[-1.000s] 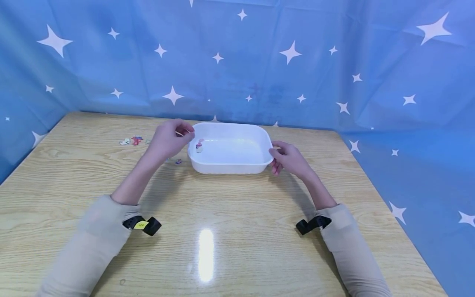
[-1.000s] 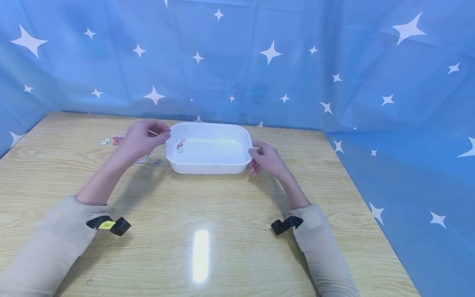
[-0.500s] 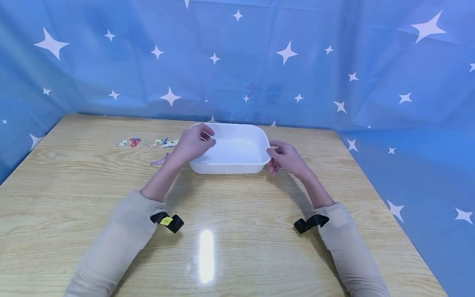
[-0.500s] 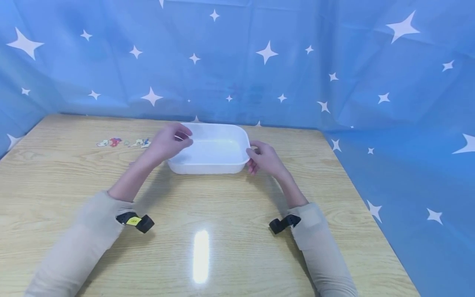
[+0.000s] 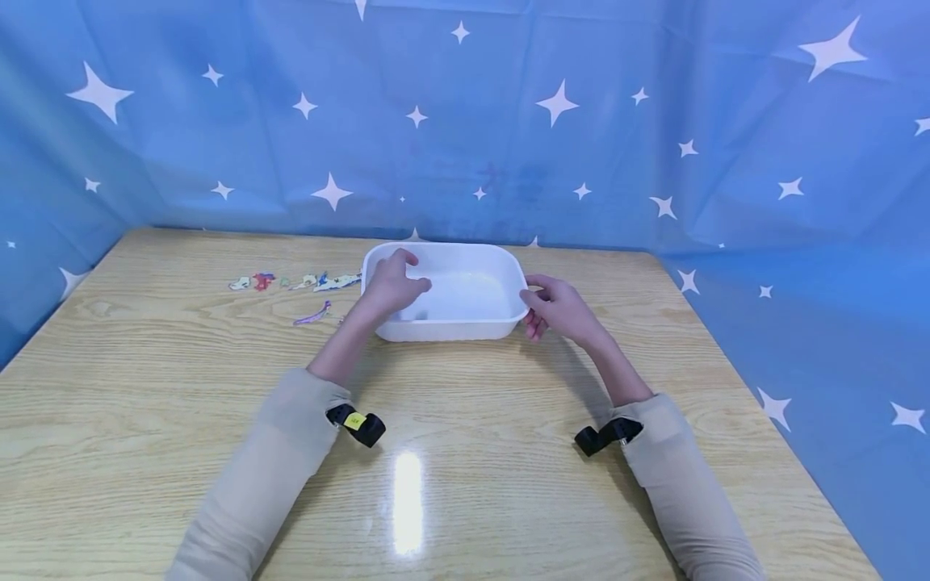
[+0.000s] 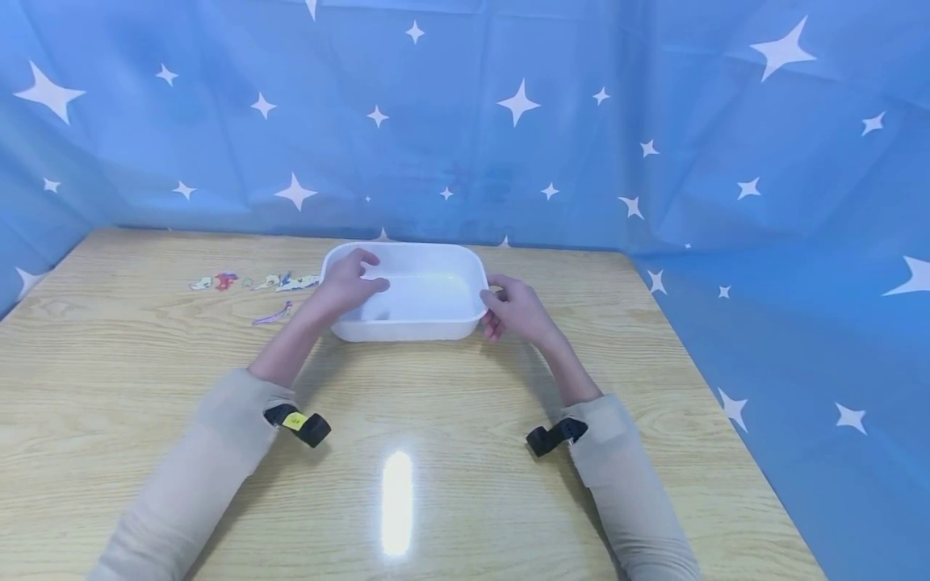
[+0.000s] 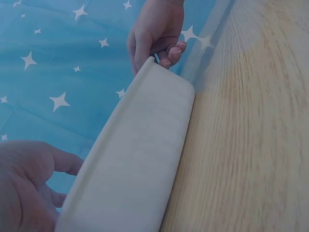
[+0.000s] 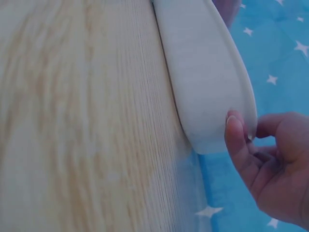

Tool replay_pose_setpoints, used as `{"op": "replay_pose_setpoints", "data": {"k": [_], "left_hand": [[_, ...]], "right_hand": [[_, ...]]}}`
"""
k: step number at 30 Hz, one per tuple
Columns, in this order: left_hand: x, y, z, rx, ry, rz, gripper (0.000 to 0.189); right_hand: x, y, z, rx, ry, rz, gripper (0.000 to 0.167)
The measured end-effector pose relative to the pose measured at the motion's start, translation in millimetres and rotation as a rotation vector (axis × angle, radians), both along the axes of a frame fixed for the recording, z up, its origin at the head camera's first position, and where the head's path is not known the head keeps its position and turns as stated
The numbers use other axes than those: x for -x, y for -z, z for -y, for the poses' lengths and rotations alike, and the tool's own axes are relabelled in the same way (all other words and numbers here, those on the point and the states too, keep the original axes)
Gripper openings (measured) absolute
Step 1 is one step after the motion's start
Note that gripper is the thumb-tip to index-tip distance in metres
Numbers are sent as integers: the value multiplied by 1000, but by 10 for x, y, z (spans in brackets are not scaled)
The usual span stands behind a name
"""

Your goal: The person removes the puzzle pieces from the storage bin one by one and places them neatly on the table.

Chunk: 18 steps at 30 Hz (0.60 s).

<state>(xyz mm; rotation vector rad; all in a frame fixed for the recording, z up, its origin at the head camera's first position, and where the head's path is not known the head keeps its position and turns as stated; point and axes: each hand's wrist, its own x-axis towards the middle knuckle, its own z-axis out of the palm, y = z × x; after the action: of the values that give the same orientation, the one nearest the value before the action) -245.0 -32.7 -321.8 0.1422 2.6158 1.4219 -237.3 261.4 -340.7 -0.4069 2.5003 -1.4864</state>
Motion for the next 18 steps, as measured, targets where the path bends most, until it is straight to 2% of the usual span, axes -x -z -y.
{"op": "replay_pose_setpoints", "data": {"k": [5, 8, 14, 18], "left_hand": [[55, 29, -22, -15, -61, 74, 54], [81, 33, -27, -25, -78, 111, 52], [129, 64, -28, -9, -43, 127, 46], [145, 79, -30, -32, -14, 133, 40]], "right_hand": [[2, 4, 2, 3, -3, -1, 43], [5, 8, 7, 3, -2, -1, 43], [11, 11, 7, 1, 0, 4, 44], [17, 9, 2, 15, 0, 10, 45]]}}
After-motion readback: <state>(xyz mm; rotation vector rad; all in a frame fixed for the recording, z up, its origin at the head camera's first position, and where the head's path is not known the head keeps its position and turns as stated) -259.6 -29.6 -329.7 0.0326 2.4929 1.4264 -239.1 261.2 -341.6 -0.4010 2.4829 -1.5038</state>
